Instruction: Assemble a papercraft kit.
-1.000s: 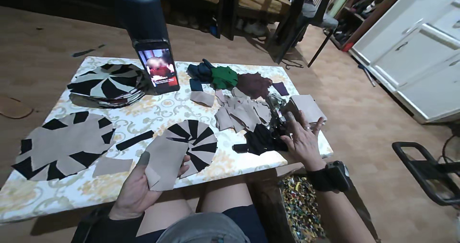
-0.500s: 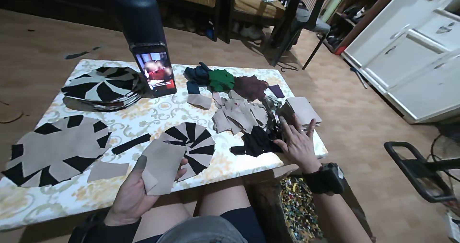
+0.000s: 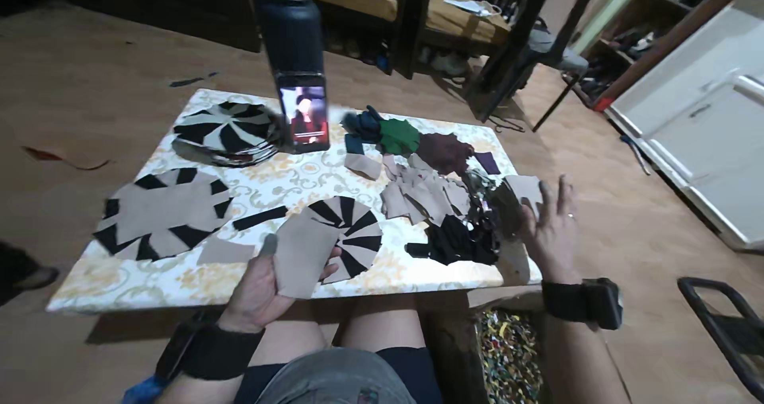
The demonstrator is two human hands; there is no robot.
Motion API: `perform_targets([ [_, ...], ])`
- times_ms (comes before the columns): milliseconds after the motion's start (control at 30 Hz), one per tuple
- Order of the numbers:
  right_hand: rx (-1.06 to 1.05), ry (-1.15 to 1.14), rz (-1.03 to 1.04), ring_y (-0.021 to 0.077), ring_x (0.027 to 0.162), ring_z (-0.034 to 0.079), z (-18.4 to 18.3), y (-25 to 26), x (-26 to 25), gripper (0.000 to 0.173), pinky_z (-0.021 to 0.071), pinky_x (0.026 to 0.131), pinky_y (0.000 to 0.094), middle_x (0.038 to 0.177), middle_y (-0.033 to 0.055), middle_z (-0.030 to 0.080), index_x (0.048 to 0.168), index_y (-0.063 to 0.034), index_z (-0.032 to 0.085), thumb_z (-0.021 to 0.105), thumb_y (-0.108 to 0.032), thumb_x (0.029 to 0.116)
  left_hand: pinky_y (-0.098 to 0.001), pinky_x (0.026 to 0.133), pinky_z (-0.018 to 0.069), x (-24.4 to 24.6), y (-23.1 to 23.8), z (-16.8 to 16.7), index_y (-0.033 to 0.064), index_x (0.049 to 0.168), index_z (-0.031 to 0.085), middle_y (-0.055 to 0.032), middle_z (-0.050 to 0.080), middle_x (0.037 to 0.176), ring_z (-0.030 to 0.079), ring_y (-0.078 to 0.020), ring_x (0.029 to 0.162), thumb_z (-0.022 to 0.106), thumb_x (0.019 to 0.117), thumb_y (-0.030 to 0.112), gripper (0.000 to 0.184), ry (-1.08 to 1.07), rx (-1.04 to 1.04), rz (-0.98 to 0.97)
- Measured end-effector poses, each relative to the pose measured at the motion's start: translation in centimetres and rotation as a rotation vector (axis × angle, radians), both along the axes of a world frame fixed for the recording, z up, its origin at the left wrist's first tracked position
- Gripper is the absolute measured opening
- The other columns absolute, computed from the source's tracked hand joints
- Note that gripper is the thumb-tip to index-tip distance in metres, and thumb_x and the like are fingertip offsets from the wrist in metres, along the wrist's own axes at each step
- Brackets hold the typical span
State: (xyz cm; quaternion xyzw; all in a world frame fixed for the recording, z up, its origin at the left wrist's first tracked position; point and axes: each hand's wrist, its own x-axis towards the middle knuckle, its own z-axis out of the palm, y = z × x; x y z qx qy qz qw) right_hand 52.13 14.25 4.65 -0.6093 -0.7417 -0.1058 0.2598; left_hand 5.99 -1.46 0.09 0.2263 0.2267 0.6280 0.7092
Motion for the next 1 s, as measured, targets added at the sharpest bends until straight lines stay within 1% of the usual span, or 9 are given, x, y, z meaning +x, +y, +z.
perform_targets([
  [133, -0.171, -0.062, 0.013, 0.0485, 0.15, 0.027, -0.6, 2.1, 0.6, 0.077, 0.0244, 0.116, 0.0704, 0.162, 0.0242, 0.034, 0.154, -0.0041, 0.043, 0.028, -0.061, 0.1034, -0.0503, 0.096, 0.0584, 0.0, 0.0, -0.1, 0.0079, 0.135, 0.052, -0.0207, 0.068, 0.126, 0.068, -0.0372, 0.115, 0.041, 0.1067, 0.046, 0.049, -0.037, 0.001, 0.025],
  [300, -0.095, -0.074, 0.038, 0.0508, 0.151, 0.025, 0.6, 1.1, -1.3, 0.081, 0.0142, 0.117, 0.0756, 0.161, 0.0267, 0.034, 0.154, -0.0049, 0.043, 0.029, -0.065, 0.1026, -0.0542, 0.093, 0.058, 0.0, 0.0, 0.8, 0.0065, 0.135, 0.051, -0.0236, 0.066, 0.125, 0.066, -0.0408, 0.115, 0.022, 0.1031, 0.064, 0.073, -0.119, -0.008, 0.055],
  [400, 0.009, 0.141, 0.247, 0.0478, 0.143, 0.04, 1.7, -2.0, -6.5, 0.069, 0.0312, 0.116, 0.0651, 0.154, 0.0302, 0.043, 0.148, 0.0035, 0.048, 0.038, -0.051, 0.1058, -0.0561, 0.095, 0.0561, 0.1, -0.4, 0.7, 0.006, 0.137, 0.053, -0.0236, 0.065, 0.129, 0.064, -0.0412, 0.119, 0.028, 0.0979, 0.074, 0.082, -0.181, 0.015, -0.006],
  [467, -0.1, 0.349, 0.43, 0.033, 0.131, 0.056, 2.0, -5.4, -11.0, 0.063, 0.0462, 0.109, 0.048, 0.143, 0.0274, 0.055, 0.142, 0.0076, 0.051, 0.04, -0.044, 0.1071, -0.0546, 0.098, 0.0552, 0.6, -1.0, 0.8, 0.0078, 0.135, 0.059, -0.0217, 0.066, 0.129, 0.064, -0.0394, 0.12, 0.046, 0.0886, 0.08, 0.087, -0.179, 0.062, -0.114],
  [567, -0.349, 0.623, 0.694, 0.0177, 0.119, 0.065, 1.6, -9.9, -17.9, 0.061, 0.0565, 0.097, 0.035, 0.134, 0.017, 0.064, 0.139, 0.0081, 0.052, 0.046, -0.043, 0.1059, -0.0461, 0.097, 0.0573, 1.4, -2.3, 1.2, 0.015, 0.134, 0.062, -0.0139, 0.068, 0.128, 0.067, -0.0303, 0.117, 0.046, 0.0866, 0.083, 0.084, -0.057, 0.133, -0.264],
  [667, -0.406, 0.685, 0.866, 0.0109, 0.097, 0.071, 0.1, -12.5, -22.7, 0.062, 0.0606, 0.085, 0.0302, 0.11, 0.0092, 0.073, 0.135, 0.0087, 0.054, 0.064, -0.04, 0.0985, -0.0366, 0.088, 0.0607, 2.3, -4.4, 2.1, 0.0213, 0.127, 0.062, -0.0009, 0.073, 0.116, 0.071, -0.0155, 0.106, 0.03, 0.1014, 0.069, 0.062, 0.097, 0.059, -0.225],
  [767, -0.419, 0.768, 0.923, 0.0029, 0.074, 0.067, -1.5, -13.4, -24.8, 0.05, 0.059, 0.072, 0.0213, 0.085, 0.0004, 0.07, 0.129, 0.0074, 0.057, 0.074, -0.02, 0.0913, -0.0405, 0.088, 0.062, 2.3, -6.3, 1.9, 0.0173, 0.138, 0.051, -0.0041, 0.07, 0.122, 0.07, -0.0203, 0.109, 0.029, 0.1019, 0.069, 0.067, 0.177, 0.013, -0.213],
  [933, -0.56, 0.92, 0.893, 0.0035, 0.075, 0.067, -2.0, -14.3, -24.7, 0.045, 0.0595, 0.068, 0.0208, 0.092, 0.0006, 0.071, 0.128, 0.0066, 0.055, 0.074, -0.006, 0.0894, -0.0429, 0.098, 0.0575, 0.9, -8.7, 0.3, 0.0166, 0.156, 0.036, -0.0074, 0.064, 0.137, 0.066, -0.0244, 0.12, 0.053, 0.0974, 0.064, 0.077, 0.157, -0.01, -0.184],
  [1000, -0.57, 0.952, 0.845, 0.0045, 0.074, 0.067, -2.3, -14.5, -24.2, 0.042, 0.0596, 0.067, 0.0217, 0.092, 0.0013, 0.071, 0.126, 0.0065, 0.055, 0.073, -0.005, 0.0898, -0.0389, 0.095, 0.0583, 0.1, -9.1, 0.0, 0.0061, 0.152, 0.039, -0.0063, 0.064, 0.137, 0.067, -0.0197, 0.117, 0.06, 0.1017, 0.041, 0.065, 0.321, 0.069, -0.101],
])
